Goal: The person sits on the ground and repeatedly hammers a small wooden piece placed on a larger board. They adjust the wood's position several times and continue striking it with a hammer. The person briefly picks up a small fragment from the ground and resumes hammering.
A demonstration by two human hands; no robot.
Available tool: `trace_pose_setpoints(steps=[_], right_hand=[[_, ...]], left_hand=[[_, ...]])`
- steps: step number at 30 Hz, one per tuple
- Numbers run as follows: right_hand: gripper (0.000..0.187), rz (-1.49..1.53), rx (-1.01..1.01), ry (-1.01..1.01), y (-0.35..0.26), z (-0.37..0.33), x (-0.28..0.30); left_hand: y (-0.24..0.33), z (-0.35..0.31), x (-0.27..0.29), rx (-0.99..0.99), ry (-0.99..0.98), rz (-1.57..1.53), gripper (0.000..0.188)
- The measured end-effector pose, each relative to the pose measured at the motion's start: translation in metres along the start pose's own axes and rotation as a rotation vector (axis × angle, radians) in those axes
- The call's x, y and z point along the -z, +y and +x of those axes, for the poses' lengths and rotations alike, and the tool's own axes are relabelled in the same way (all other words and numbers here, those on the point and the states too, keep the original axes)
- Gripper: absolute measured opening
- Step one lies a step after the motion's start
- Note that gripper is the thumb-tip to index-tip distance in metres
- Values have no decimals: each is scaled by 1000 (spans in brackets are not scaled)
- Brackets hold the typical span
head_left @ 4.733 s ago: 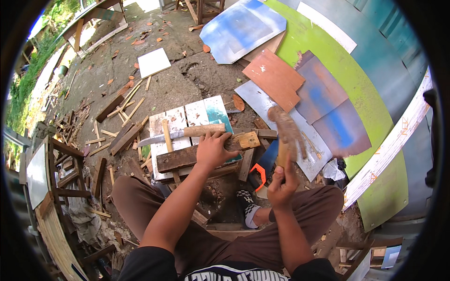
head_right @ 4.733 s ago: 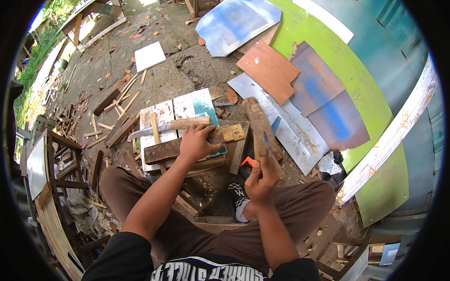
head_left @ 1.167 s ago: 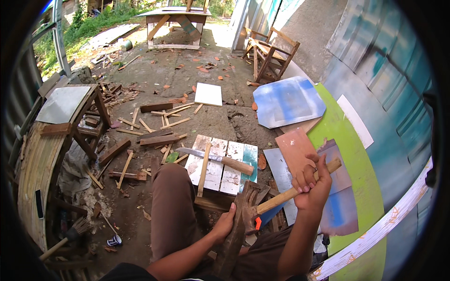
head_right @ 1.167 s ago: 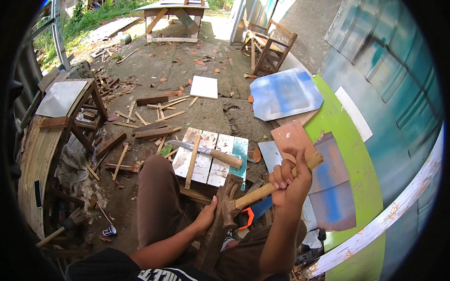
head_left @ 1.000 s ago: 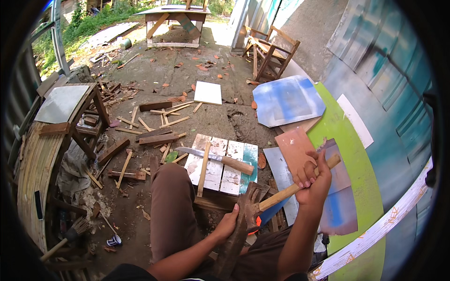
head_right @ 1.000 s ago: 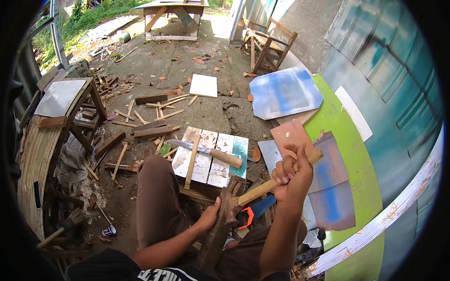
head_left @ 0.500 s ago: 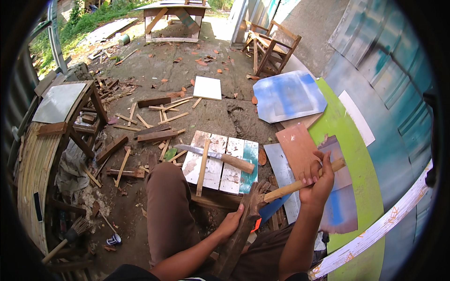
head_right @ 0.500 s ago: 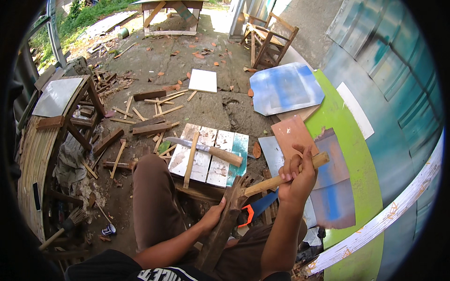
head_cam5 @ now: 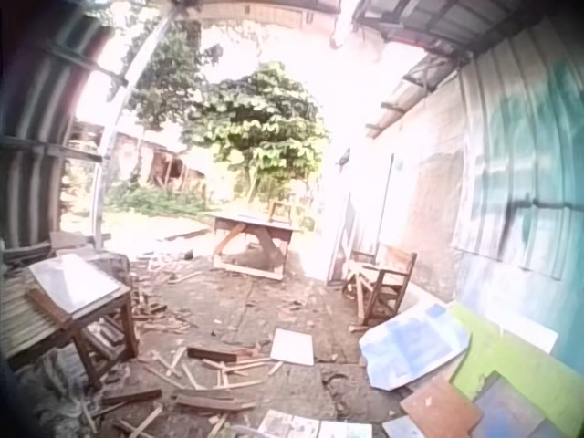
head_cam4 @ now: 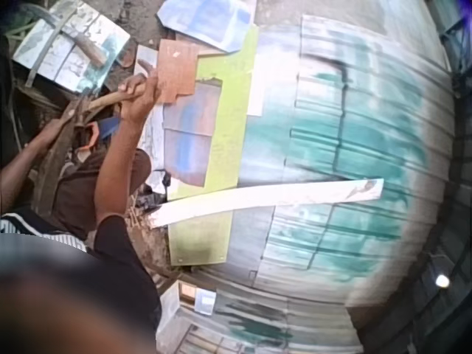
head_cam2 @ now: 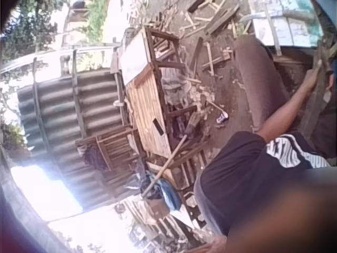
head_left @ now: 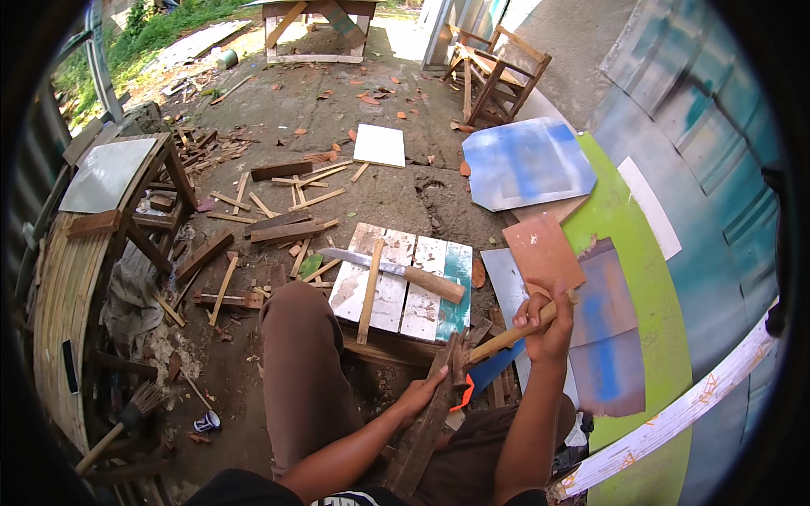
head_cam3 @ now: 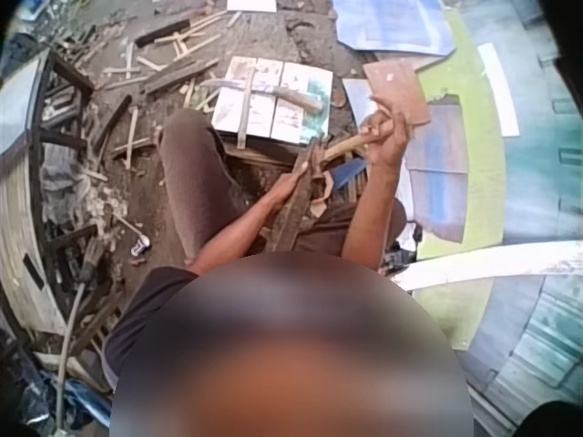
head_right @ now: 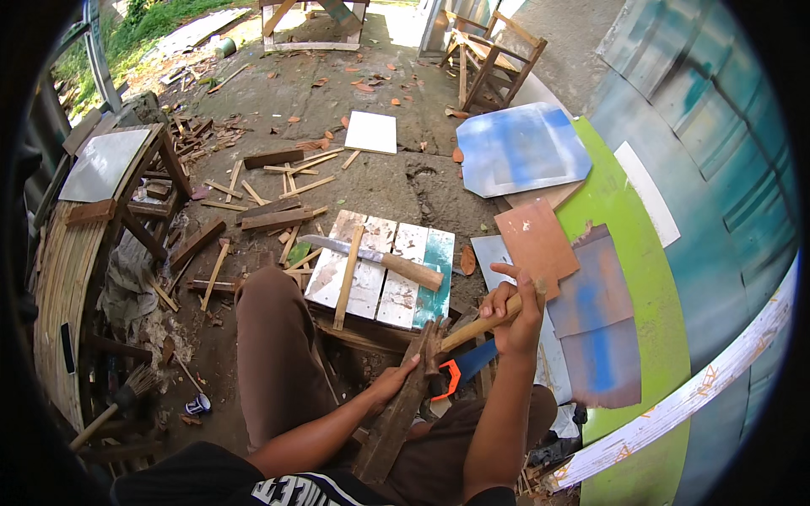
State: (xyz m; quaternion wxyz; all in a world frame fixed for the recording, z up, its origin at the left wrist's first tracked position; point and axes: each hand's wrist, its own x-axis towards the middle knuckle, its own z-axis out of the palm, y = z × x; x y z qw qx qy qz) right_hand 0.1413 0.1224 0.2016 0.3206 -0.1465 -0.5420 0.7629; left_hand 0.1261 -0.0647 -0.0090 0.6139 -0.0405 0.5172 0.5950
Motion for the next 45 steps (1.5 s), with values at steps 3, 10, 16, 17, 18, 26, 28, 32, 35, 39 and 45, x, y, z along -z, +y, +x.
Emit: trace_pose_setpoints(steps=[3,10,16,17,18,26,28,32,35,39,45], right_hand=[[48,-119,-79,-153,-3,7,2],[42,-106,-15,79,6,8,2],[42,-81,213,152,19,-26,1],[42,-74,248,171,22,-28,1],[41,-65,288,193,24,-30,1],[38,-135,346,435,36,-40,-5],[38,-156,367,441,38,-42,-8],[38,-173,406,446,39,-47,-12],[38,-153,431,465,39,-49,-13],[38,-122,431,503,40,-55,-13],[34,-45,459,493,43,-56,-8]], left_hand=[[-5,8,4,12,-14,-44,78],[-11,14,6,45,-11,-71,75],[-11,7,8,5,-28,7,84],[-11,4,9,20,-15,39,87],[-12,1,9,36,-2,71,89],[-12,-3,9,86,75,169,97],[-12,-2,9,101,101,166,96],[-13,-2,8,63,145,238,96],[-11,-4,8,54,130,226,96],[-8,-6,9,77,94,190,94],[-8,-3,10,103,87,142,94]])
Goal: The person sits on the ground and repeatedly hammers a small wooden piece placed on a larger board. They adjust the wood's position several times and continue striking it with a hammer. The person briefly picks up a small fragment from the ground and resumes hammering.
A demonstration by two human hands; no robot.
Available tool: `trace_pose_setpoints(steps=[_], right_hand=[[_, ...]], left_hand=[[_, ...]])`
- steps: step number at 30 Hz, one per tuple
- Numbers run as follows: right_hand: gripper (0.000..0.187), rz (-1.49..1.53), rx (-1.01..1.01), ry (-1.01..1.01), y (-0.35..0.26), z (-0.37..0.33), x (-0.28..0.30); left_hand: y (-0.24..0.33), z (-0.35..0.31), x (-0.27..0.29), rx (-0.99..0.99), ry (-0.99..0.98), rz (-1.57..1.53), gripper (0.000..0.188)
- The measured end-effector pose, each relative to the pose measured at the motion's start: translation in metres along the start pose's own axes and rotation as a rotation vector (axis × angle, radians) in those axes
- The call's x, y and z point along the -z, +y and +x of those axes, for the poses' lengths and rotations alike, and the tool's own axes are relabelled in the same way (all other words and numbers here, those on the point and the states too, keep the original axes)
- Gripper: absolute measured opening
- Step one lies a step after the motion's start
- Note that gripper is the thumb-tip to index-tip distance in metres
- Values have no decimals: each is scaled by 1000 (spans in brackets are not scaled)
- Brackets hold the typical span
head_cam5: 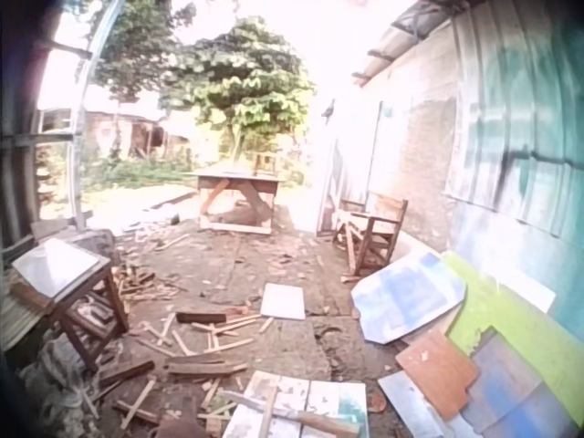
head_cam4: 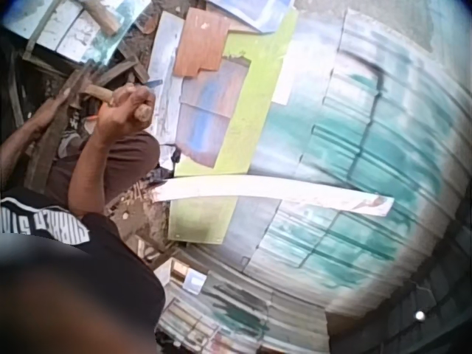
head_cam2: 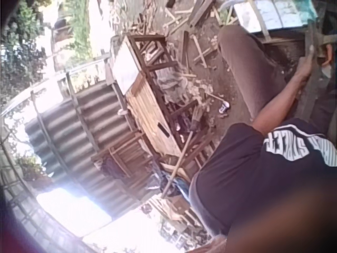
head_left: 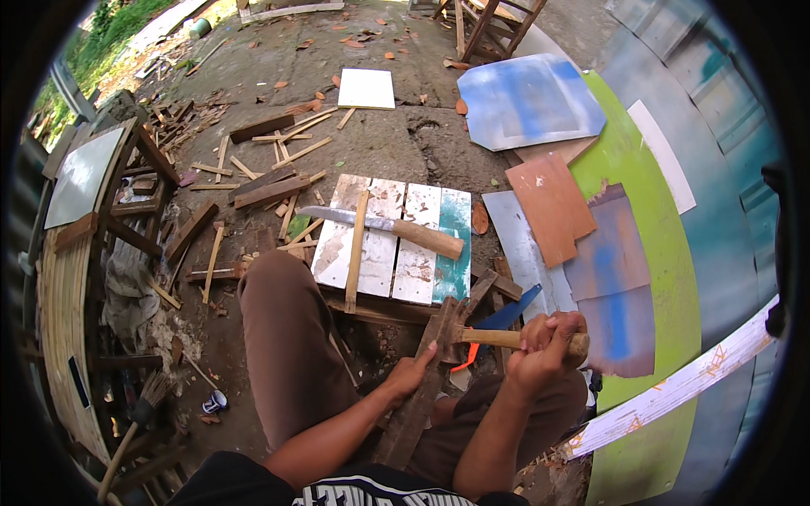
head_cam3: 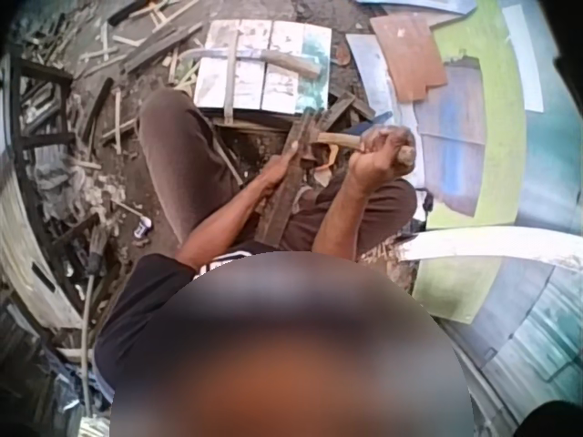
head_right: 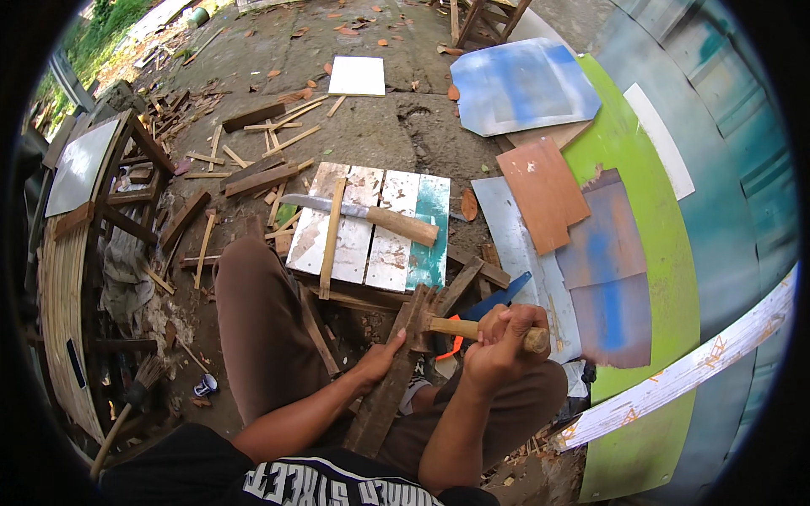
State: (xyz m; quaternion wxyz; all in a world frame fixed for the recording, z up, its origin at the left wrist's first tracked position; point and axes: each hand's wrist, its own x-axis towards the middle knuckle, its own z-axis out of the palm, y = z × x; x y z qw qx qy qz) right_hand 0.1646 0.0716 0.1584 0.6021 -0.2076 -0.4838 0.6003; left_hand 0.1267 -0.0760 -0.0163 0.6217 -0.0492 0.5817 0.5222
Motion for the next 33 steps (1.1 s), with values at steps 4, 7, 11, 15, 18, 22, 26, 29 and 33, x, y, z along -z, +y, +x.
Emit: trace_pose_setpoints(steps=[4,7,11,15,18,22,26,29,33], right_hand=[[33,-79,-41,-163,5,8,8],[39,73,-120,-301,-1,22,23],[73,318,-248,-482,-7,35,36],[89,441,-336,-538,-6,39,34],[81,425,-358,-532,-6,38,29],[65,367,-367,-539,-15,40,22],[61,209,-291,-430,-36,48,14],[59,89,-268,-472,-45,57,4],[37,-6,-213,-330,-42,64,-13]], left_hand=[[-1,2,1,47,-2,-49,92],[-3,3,0,9,-13,-53,91],[-4,4,-1,-12,-47,-110,88],[-3,3,-2,12,-43,-123,85],[-1,2,-1,27,-42,-129,84],[-1,1,1,51,-97,-130,87],[1,0,-1,-86,-80,-67,81],[6,0,-2,-112,-103,-40,78],[18,8,-4,-110,-118,-39,78]])
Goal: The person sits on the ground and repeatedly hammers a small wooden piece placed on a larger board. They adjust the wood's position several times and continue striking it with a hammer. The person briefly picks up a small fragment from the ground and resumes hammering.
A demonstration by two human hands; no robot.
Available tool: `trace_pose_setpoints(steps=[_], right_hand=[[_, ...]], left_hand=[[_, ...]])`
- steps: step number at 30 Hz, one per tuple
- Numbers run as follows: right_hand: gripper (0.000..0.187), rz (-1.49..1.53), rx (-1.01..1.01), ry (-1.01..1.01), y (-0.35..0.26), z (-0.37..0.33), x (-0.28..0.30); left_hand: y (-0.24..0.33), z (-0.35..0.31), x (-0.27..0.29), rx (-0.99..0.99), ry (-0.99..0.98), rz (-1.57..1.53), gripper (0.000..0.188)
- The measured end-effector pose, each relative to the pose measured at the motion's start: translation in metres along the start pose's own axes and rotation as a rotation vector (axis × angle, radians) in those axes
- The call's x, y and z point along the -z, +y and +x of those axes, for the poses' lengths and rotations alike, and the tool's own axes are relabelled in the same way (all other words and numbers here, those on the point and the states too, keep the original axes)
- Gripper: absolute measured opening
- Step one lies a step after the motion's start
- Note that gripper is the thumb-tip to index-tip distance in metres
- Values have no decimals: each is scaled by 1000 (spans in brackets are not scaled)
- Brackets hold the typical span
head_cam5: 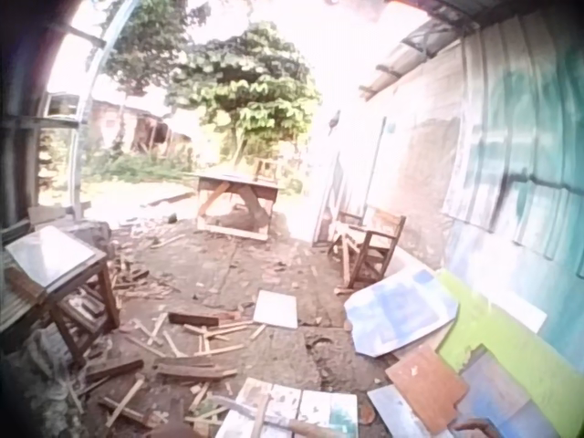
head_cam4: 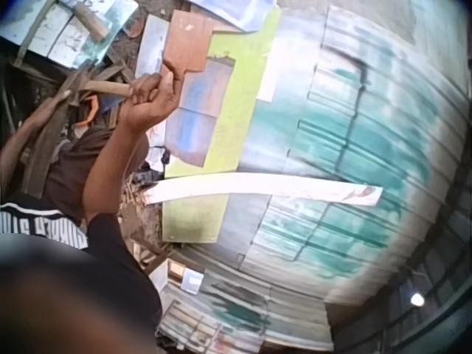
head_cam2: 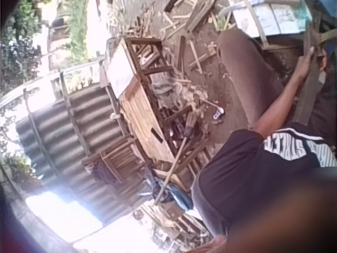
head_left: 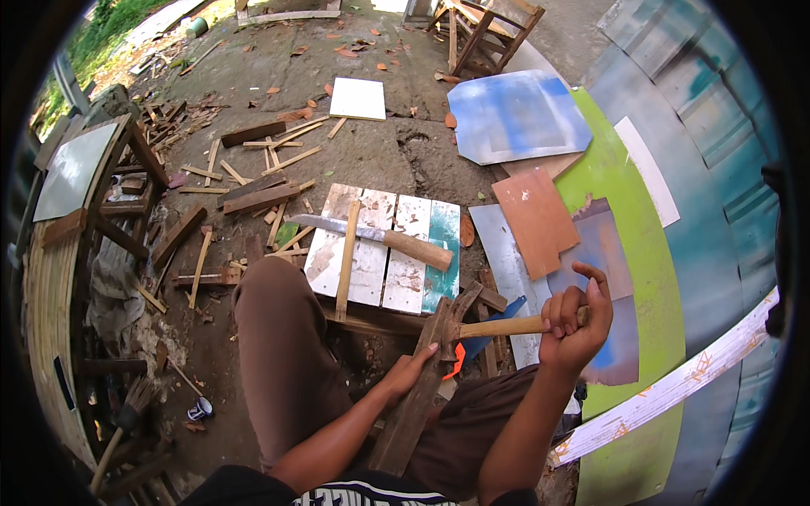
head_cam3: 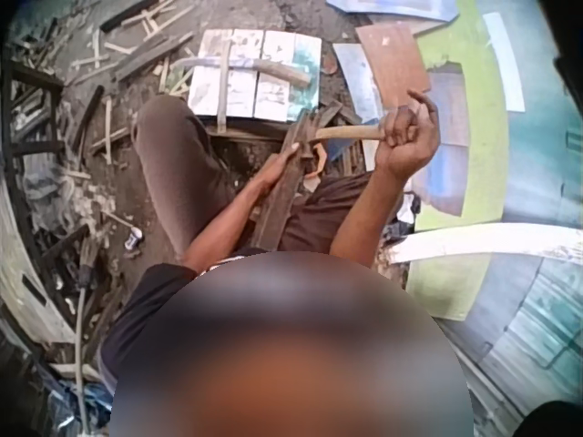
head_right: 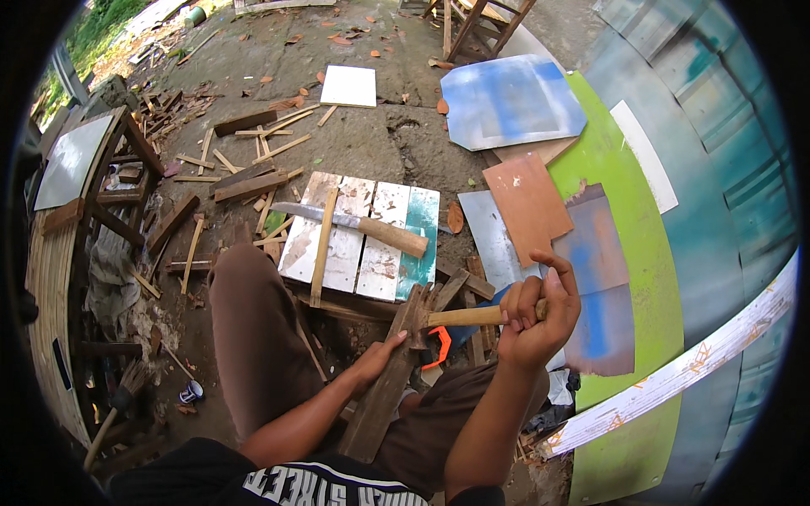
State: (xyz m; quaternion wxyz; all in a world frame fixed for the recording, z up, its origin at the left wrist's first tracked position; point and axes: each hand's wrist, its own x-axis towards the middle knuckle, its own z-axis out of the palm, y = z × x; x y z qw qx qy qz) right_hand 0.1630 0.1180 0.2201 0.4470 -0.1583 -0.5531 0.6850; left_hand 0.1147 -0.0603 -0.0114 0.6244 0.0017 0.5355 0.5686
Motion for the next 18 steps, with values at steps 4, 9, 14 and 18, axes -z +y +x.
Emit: trace_pose_setpoints(steps=[4,9,14,18], right_hand=[[31,-91,-36,133,14,12,-19],[32,-95,-101,346,23,34,-28],[34,-49,-49,376,25,16,-23],[39,-54,94,288,33,-2,-24]], left_hand=[[4,8,1,95,-20,-35,81],[-5,16,4,64,-31,-84,82],[-16,27,8,59,25,-55,83],[-28,13,10,-149,150,147,85]])
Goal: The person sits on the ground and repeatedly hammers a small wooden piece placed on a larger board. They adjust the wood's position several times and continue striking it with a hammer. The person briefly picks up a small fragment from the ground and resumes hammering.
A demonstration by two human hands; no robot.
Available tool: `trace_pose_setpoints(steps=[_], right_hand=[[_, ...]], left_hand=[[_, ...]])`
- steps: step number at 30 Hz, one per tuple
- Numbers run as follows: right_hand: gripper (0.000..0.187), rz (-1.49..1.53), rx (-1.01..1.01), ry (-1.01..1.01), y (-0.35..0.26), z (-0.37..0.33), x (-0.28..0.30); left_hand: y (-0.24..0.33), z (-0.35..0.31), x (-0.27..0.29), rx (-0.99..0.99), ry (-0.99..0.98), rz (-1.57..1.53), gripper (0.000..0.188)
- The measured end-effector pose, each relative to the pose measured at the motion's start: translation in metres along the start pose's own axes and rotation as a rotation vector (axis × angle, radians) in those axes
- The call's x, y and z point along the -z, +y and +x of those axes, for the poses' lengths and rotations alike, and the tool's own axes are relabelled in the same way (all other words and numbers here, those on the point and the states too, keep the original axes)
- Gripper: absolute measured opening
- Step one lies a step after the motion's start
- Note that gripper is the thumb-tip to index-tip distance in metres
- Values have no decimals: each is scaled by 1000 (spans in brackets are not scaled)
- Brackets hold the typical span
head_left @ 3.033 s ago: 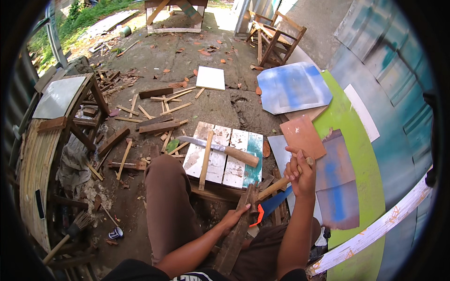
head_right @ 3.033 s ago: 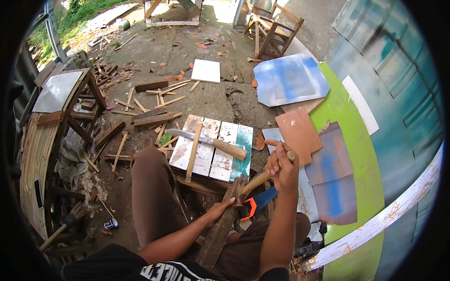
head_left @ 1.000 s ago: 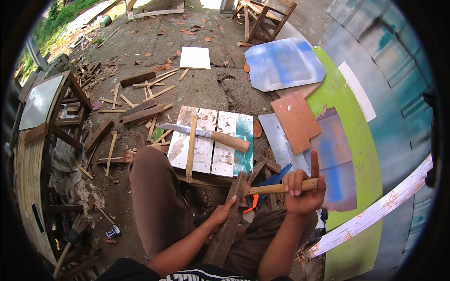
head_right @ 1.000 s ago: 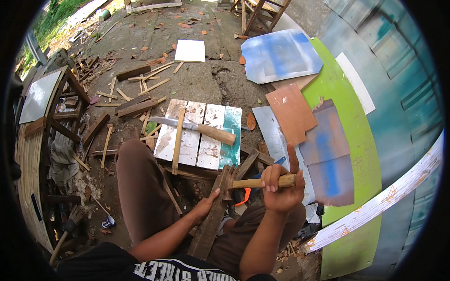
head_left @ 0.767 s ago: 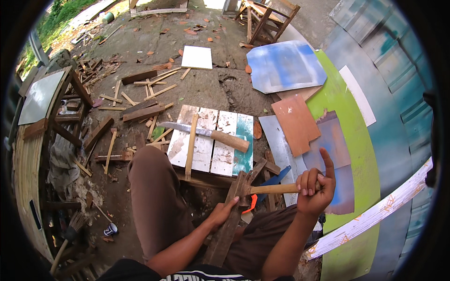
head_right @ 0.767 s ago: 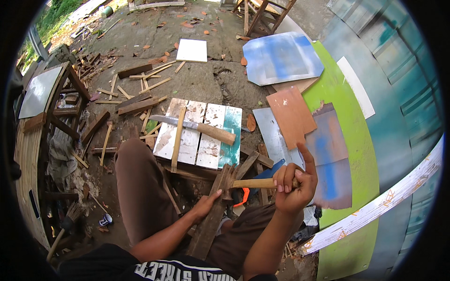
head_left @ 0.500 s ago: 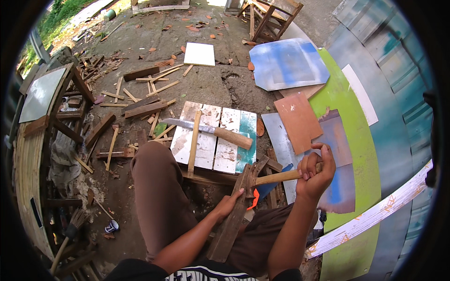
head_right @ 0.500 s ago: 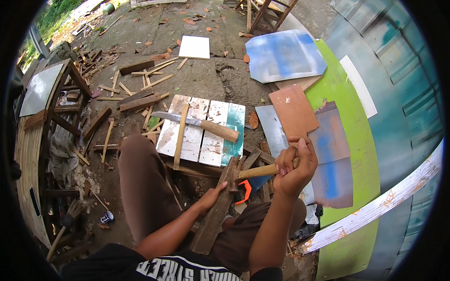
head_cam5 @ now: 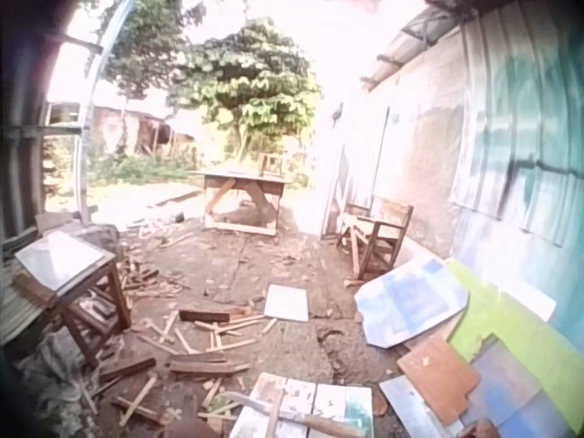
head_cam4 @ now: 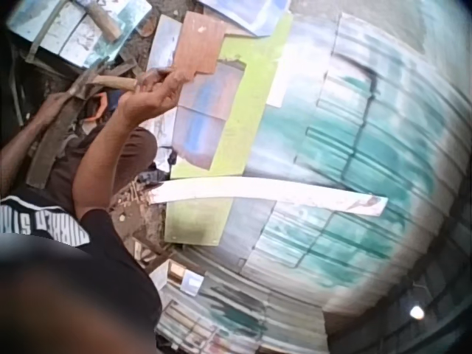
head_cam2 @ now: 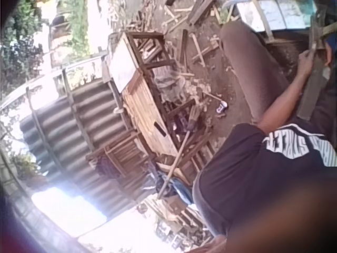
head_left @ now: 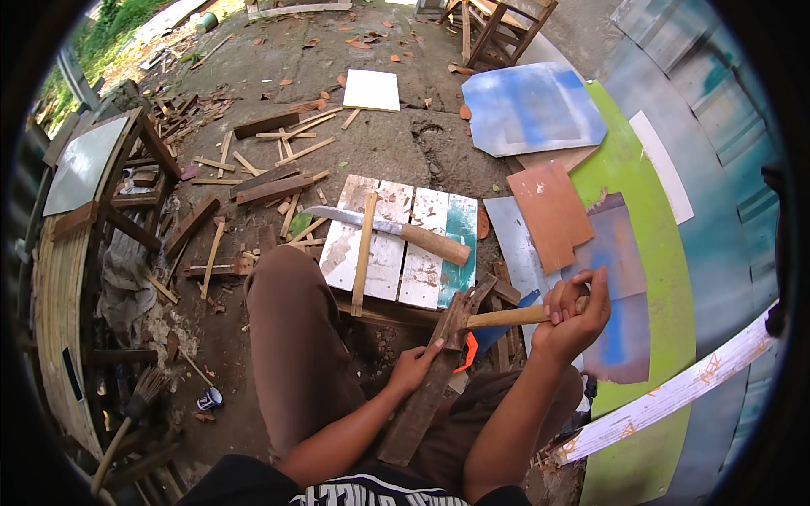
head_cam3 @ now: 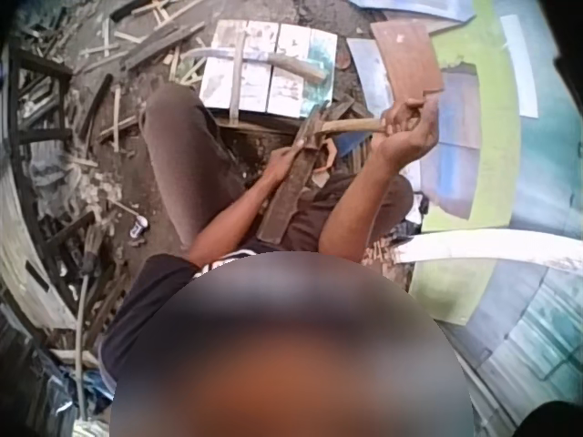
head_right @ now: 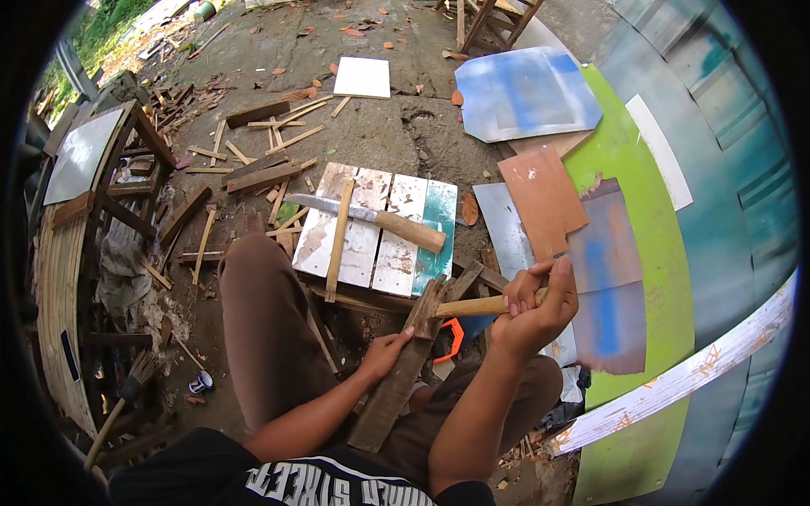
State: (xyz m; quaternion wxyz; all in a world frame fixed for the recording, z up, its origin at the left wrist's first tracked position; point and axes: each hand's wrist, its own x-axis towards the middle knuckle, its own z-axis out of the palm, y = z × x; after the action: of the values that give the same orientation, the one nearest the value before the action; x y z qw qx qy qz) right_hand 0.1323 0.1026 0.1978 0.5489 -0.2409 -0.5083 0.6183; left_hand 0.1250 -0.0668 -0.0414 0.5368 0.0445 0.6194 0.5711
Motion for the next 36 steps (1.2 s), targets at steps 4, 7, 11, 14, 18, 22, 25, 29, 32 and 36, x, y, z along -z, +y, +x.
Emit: trace_pose_setpoints(steps=[4,7,11,14,18,22,25,29,32,36], right_hand=[[50,-112,114,-42,7,-6,-1],[59,-147,128,19,9,-17,-3],[66,-168,181,107,13,-32,-14],[59,-200,180,125,15,-39,-22],[51,-193,205,58,9,-43,-23],[50,-205,246,42,8,-45,-19],[50,-218,248,67,8,-48,-17],[50,-200,241,125,7,-50,-17],[51,-228,263,83,6,-53,-16],[50,-207,299,106,5,-56,-14]], left_hand=[[-20,-46,4,33,73,234,84],[-25,-57,2,87,143,358,83],[-23,-55,-2,87,202,423,82],[-20,-56,0,145,177,393,84],[-17,-57,0,145,183,390,83],[-17,-56,1,150,181,395,83],[-19,-56,1,142,175,389,83],[-21,-55,1,122,193,432,82],[-21,-56,2,124,194,402,82],[-17,-57,4,130,186,423,81]])
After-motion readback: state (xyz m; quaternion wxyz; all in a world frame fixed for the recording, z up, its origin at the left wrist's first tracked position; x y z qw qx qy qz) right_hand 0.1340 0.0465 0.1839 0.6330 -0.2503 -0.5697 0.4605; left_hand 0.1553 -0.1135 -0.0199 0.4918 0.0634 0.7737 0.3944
